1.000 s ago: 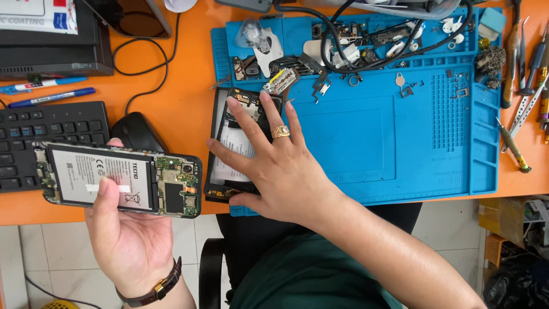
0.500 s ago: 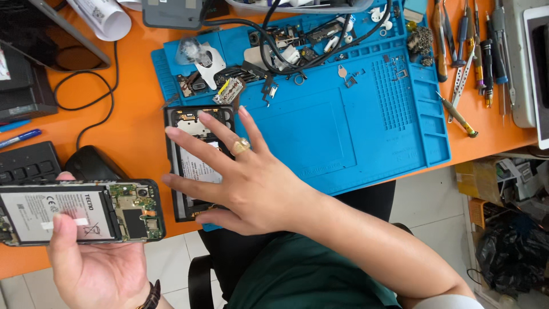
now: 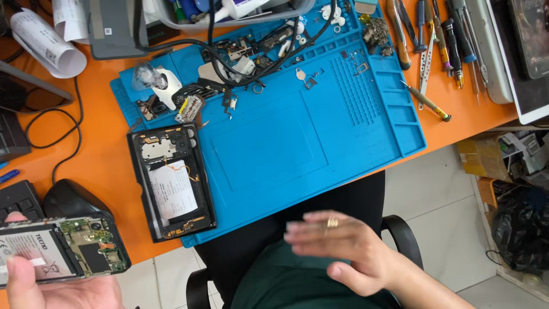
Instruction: The person disassembles a smartphone, removes the back cover, and then reassembles it. They test the phone's screen and buttons, then use a plastic prying tool to open the device again.
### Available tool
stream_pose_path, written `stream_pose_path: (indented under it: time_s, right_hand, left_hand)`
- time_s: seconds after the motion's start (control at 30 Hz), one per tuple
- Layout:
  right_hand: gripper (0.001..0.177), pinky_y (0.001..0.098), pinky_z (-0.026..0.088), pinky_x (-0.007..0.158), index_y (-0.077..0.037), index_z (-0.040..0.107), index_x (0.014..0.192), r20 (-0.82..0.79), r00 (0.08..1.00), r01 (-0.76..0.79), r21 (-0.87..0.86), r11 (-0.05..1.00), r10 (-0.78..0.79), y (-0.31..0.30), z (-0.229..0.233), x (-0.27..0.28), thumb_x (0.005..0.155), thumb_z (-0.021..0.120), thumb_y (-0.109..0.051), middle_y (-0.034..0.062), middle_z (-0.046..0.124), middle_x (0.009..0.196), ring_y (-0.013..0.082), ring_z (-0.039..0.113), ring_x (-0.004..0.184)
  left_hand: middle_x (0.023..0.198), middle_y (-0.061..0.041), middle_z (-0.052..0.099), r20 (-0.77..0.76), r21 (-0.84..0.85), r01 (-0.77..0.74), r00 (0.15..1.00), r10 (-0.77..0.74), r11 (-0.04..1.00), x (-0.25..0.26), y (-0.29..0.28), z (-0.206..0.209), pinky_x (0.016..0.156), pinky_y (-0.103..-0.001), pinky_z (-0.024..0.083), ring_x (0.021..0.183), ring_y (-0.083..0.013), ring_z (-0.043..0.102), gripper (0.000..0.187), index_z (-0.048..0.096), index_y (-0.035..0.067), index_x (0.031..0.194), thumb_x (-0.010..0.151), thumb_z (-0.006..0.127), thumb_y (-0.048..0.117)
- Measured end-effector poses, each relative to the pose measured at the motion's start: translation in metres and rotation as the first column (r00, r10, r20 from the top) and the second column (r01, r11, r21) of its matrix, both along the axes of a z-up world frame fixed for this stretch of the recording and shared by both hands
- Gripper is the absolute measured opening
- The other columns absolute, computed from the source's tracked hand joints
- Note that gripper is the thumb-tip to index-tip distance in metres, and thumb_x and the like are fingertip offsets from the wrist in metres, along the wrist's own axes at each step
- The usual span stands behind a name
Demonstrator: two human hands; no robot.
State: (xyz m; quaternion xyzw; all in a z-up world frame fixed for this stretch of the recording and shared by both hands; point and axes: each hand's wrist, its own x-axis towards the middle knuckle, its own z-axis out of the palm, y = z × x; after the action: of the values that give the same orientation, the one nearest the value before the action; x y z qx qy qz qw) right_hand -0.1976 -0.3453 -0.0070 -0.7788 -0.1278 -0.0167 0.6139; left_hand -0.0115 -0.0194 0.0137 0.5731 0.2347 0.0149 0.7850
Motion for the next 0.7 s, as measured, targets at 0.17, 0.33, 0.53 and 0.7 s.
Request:
stream_pose_path:
  time_s: [0.17,0.33,0.53,0.7]
  right_hand:
    - [0.066,0.0616,0.023,0.129,-0.013,0.060,0.154,0.091,0.953,0.285,-0.585,0.759,-0.289,-0.002,-0.020,0.004,0.110,0.034,-0.055,0.0180,0.044,0.170,0.0420,0.029,0.164]
    - [0.069,0.0623,0.039,0.127,-0.002,0.072,0.126,-0.093,0.915,-0.363,0.230,0.903,0.392,-0.006,0.009,0.004,0.119,0.032,-0.058,0.0200,0.077,0.133,0.0378,0.075,0.132]
    - [0.088,0.0679,0.027,0.124,-0.011,0.041,0.167,0.132,0.899,0.330,-0.831,0.448,-0.418,-0.020,-0.032,-0.005,0.105,0.035,-0.073,0.0336,0.019,0.176,0.0581,0.016,0.162]
    - [0.021,0.0484,0.051,0.090,-0.009,0.077,0.120,0.070,0.926,0.374,-0.317,0.872,-0.372,-0.023,-0.047,0.013,0.106,0.067,-0.020,0.0122,0.070,0.129,0.0327,0.070,0.107]
  left_hand:
    - [0.165,0.004,0.070,-0.024,-0.134,-0.004,1.000,0.001,0.991,-0.009,-0.019,0.018,0.137,-0.041,0.059,0.164,-0.0193,0.067,0.072,0.068,0.023,0.155,0.086,0.083,0.039]
    - [0.165,-0.005,0.072,0.001,-0.327,-0.042,0.999,0.045,0.944,-0.026,-0.021,0.031,0.134,-0.046,0.056,0.162,-0.0244,0.066,0.069,0.071,0.013,0.153,0.086,0.087,0.022]
    - [0.167,0.001,0.069,0.011,-0.150,0.067,0.998,-0.067,0.986,-0.046,-0.016,0.030,0.127,-0.041,0.060,0.162,-0.0170,0.065,0.071,0.068,0.023,0.154,0.087,0.084,0.038]
    - [0.144,-0.006,0.079,0.181,-0.372,0.098,0.983,-0.031,0.923,-0.061,-0.026,0.033,0.124,-0.047,0.061,0.138,-0.0185,0.075,0.081,0.059,0.009,0.166,0.090,0.084,0.013]
